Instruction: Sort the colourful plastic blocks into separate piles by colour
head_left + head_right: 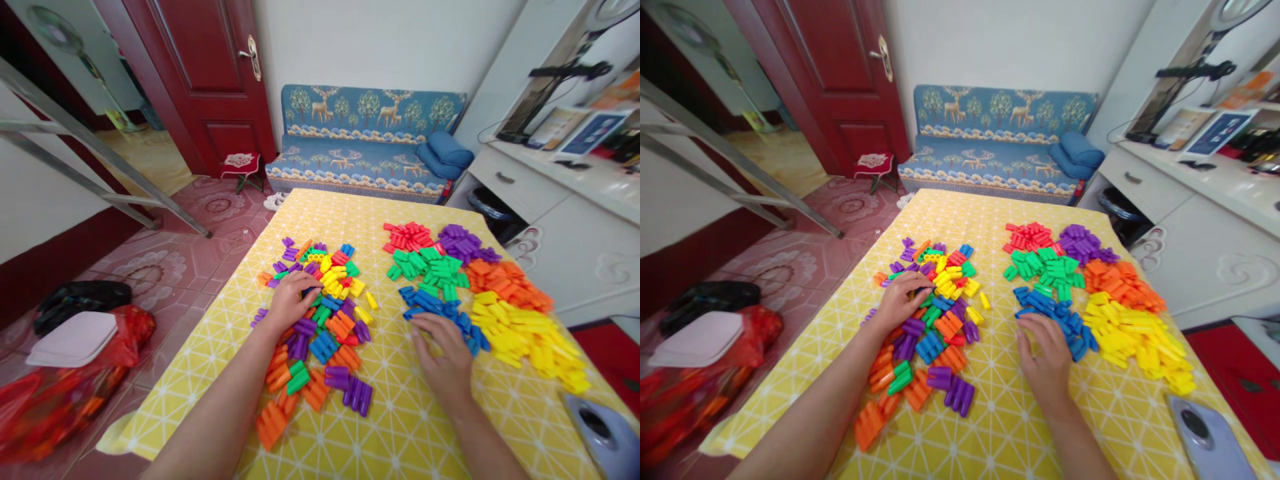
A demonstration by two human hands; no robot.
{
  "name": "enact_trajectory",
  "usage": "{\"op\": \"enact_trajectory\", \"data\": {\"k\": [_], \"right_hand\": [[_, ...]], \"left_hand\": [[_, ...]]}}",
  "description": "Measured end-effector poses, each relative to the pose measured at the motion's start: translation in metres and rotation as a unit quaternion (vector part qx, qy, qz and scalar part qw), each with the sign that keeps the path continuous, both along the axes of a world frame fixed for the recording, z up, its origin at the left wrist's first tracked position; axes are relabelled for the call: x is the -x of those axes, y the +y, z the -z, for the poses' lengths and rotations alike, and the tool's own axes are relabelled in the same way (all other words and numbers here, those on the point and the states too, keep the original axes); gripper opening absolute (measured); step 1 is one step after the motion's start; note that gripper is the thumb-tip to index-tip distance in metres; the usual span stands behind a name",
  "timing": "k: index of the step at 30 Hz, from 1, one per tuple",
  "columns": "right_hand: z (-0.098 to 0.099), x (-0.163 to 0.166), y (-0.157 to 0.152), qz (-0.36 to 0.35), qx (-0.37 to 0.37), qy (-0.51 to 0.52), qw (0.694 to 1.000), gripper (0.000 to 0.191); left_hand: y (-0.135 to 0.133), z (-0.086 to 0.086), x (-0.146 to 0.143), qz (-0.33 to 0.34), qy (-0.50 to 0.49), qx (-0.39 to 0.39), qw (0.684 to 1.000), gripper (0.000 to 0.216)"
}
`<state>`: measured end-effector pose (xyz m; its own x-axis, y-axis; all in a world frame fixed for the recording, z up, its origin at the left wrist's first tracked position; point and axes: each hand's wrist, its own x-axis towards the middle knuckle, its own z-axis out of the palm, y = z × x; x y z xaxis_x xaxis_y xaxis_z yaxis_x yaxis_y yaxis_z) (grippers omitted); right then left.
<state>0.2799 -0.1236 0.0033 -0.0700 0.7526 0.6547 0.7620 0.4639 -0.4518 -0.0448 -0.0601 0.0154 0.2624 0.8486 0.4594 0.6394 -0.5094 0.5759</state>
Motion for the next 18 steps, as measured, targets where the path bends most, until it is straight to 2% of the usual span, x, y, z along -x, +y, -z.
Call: {"op": "enact_trajectory", "data": {"k": [2,4,6,8,13,18], "right_hand": [[0.000,0.024,0.000,-0.084,0.071,0.002,0.994,0.020],[0.001,0.044,0.005,-0.127,0.134,-0.014,0.983,0.029],[0.003,0.058,0.011,-0.133,0.182,-0.023,0.974,0.034],[0.006,0.065,0.018,-0.120,0.210,-0.003,0.970,0.031],[0.015,0.065,0.025,-0.064,0.222,0.114,0.966,0.025],[0.018,0.060,0.020,-0.039,0.163,0.054,0.984,0.021]], "left_hand": [[0.000,-0.001,0.000,0.001,0.001,0.000,1.000,0.018],[0.000,-0.001,0.000,0.001,0.003,-0.003,1.000,0.018],[0.000,-0.001,0.000,0.000,0.005,-0.004,1.000,0.019],[0.000,-0.001,0.000,-0.002,0.007,-0.004,1.000,0.019],[0.001,0.000,0.000,0.000,0.014,-0.006,1.000,0.020],[0.001,0.000,-0.001,0.000,0.014,-0.012,1.000,0.020]]}}
